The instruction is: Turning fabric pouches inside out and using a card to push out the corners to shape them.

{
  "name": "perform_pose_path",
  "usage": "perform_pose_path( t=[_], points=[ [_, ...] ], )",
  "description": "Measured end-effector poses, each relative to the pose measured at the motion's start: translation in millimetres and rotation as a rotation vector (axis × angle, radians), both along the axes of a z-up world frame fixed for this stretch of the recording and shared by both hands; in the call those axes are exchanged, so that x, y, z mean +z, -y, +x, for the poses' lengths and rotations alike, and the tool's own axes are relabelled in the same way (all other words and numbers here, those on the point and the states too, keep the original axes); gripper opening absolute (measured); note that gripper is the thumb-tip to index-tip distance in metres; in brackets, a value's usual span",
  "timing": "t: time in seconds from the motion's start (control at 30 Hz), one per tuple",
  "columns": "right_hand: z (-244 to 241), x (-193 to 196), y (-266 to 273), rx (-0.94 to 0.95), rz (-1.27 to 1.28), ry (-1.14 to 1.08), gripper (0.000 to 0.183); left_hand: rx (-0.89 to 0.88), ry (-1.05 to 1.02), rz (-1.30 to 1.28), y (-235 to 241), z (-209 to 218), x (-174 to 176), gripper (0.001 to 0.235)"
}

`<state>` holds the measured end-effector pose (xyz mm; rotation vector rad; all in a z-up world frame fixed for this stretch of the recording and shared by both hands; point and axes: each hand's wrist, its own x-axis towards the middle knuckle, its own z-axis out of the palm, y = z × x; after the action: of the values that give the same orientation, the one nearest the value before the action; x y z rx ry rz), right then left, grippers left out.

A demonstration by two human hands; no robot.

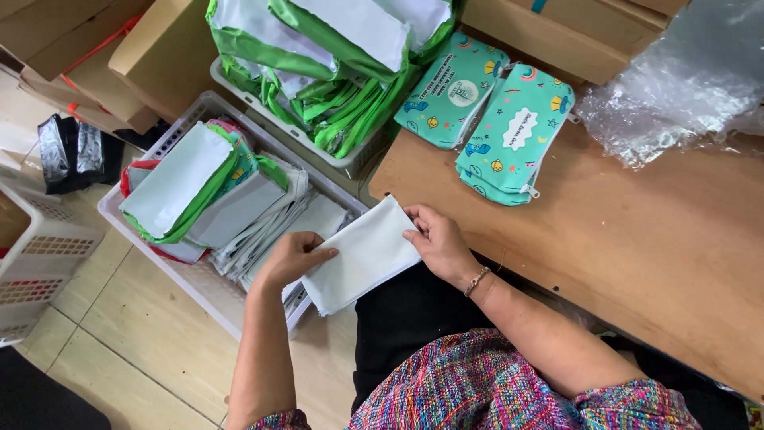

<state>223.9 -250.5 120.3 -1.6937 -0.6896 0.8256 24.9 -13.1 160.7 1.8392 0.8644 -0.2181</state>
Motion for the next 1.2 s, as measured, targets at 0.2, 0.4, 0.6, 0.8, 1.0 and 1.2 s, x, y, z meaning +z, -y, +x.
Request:
perform_pose_path(
  t=[0.2, 0.4, 0.6, 0.8, 1.0, 1.2],
  points=[
    [-7.7, 57.6, 42.8, -0.144, 0.025, 0.126, 0.028, 0.155, 0.310, -0.234, -2.2, 4.2, -10.5, 0.017],
    [22.6, 50.5, 124.0, -0.398, 0.116, 0.187, 0.027, 0.137, 0.644, -0.219, 52.7, 70.2, 5.0, 0.046],
    [56.2, 39.0, 241.9, -0.691, 0.075, 0.343, 0.029, 0.012, 0.756, 0.059, 157.0, 166.2, 15.6, 0.038],
    [92.7, -8.0, 344.5, -0.989, -0.056, 0.496, 0.034, -0.269, 1.004, 0.404, 262.9, 238.0, -8.3, 0.023],
    [104.2, 0.7, 388.7, -1.131, -0.428, 0.816, 0.044, -0.488, 0.991, 0.796, 340.4, 255.2, -23.1, 0.037],
    [77.1, 22.7, 326.8, -0.731, -0.455, 1.054, 0.057, -0.931, 0.407, 0.864, 385.8, 250.6, -1.5, 0.074]
  ],
)
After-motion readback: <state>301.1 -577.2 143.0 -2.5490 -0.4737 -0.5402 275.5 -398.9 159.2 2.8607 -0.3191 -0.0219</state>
